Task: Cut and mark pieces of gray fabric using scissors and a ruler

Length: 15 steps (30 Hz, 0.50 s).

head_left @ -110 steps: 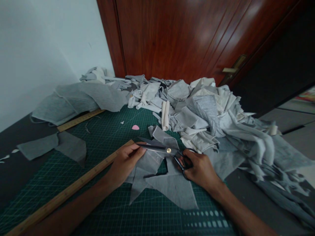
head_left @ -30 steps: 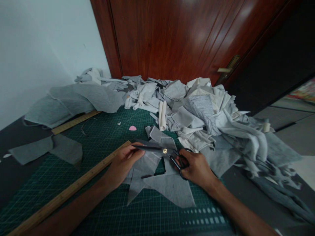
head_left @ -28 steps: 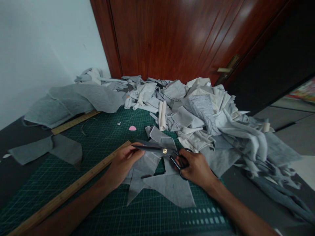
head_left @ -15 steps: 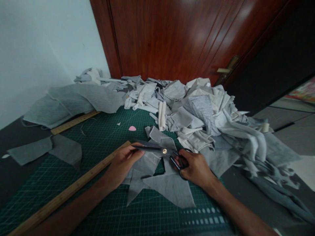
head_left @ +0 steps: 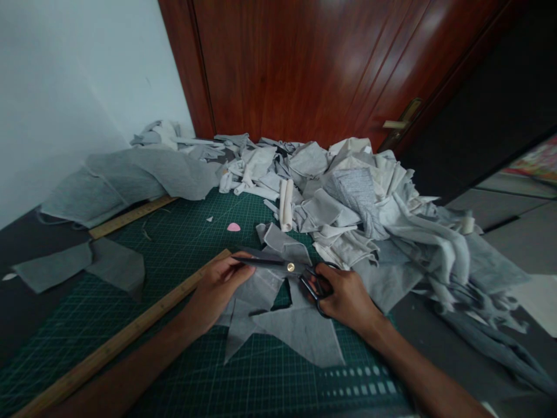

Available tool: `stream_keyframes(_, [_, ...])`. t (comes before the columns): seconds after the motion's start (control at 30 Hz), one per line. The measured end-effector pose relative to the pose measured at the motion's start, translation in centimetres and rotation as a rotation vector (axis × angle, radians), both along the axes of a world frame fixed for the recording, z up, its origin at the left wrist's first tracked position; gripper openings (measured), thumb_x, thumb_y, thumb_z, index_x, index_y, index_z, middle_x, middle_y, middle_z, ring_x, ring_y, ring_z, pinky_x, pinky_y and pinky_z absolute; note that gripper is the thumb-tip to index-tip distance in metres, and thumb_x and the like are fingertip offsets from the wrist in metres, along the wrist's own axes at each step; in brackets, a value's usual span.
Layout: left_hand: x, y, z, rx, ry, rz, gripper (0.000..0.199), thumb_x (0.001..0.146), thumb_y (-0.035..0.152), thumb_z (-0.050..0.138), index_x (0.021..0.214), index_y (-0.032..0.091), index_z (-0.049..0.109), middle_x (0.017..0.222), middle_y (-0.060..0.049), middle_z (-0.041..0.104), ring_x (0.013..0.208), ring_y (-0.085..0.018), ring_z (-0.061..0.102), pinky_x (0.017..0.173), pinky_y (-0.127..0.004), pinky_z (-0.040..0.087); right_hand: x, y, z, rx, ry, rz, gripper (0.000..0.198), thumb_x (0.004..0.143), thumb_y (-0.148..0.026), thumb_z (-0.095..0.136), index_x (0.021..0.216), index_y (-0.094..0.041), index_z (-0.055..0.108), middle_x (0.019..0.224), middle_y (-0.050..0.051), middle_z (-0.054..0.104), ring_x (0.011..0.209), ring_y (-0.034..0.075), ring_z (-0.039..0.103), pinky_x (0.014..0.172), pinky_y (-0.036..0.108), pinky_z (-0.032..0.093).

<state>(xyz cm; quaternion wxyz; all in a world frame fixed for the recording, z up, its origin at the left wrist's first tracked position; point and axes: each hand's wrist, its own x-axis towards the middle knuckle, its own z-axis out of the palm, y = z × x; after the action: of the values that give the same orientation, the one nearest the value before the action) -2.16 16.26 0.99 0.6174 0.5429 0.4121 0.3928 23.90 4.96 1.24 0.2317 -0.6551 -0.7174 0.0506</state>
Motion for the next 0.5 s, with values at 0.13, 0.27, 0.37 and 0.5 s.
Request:
stream_keyframes(0.13, [-0.03,-0.04,0.04,0.000,-0.004,-0.005,0.020,0.074,0.038,0.082,0.088,0.023,0.082,0.099,-0.002,0.079,0.093,-0.020,0.068,0.081,-0.029,0.050,-0.05,-0.02,0.19,0.001,0.011,-0.003,0.003,0.085,-0.018,0.061,0.083,-0.020,0.060,0.066,0.000,0.065,0.053,0.013,0.055,0.054,0.025,0.029])
stream_keyframes(0.27, [0.00,-0.06,0.17,0.006,-0.006,-0.020,0.020,0.076,0.038,0.081,0.090,0.023,0.082,0.095,-0.002,0.079,0.091,-0.020,0.068,0.081,-0.029,0.050,-0.09,0.00,0.42,-0.011,0.007,-0.002,0.003,0.085,-0.018,0.060,0.083,-0.020,0.061,0.066,0.000,0.064,0.053,0.013,0.054,0.054,0.024,0.030])
stream_keyframes(0.37, [0.00,-0.02,0.17,0.013,0.010,-0.024,0.021,0.076,0.039,0.080,0.090,0.023,0.082,0.100,-0.003,0.079,0.095,-0.022,0.069,0.083,-0.030,0.051,-0.11,0.01,0.47,-0.008,0.008,-0.002,0.003,0.084,-0.017,0.061,0.084,-0.020,0.061,0.066,0.000,0.064,0.053,0.013,0.054,0.054,0.024,0.030])
stream_keyframes(0.5, [-0.12,-0.02,0.05,0.022,0.033,-0.017,0.021,0.077,0.040,0.080,0.090,0.022,0.081,0.103,-0.004,0.079,0.097,-0.023,0.070,0.084,-0.031,0.052,-0.16,0.01,0.55,-0.006,0.014,0.003,0.003,0.084,-0.017,0.061,0.086,-0.020,0.062,0.067,0.001,0.066,0.054,0.013,0.056,0.054,0.024,0.031])
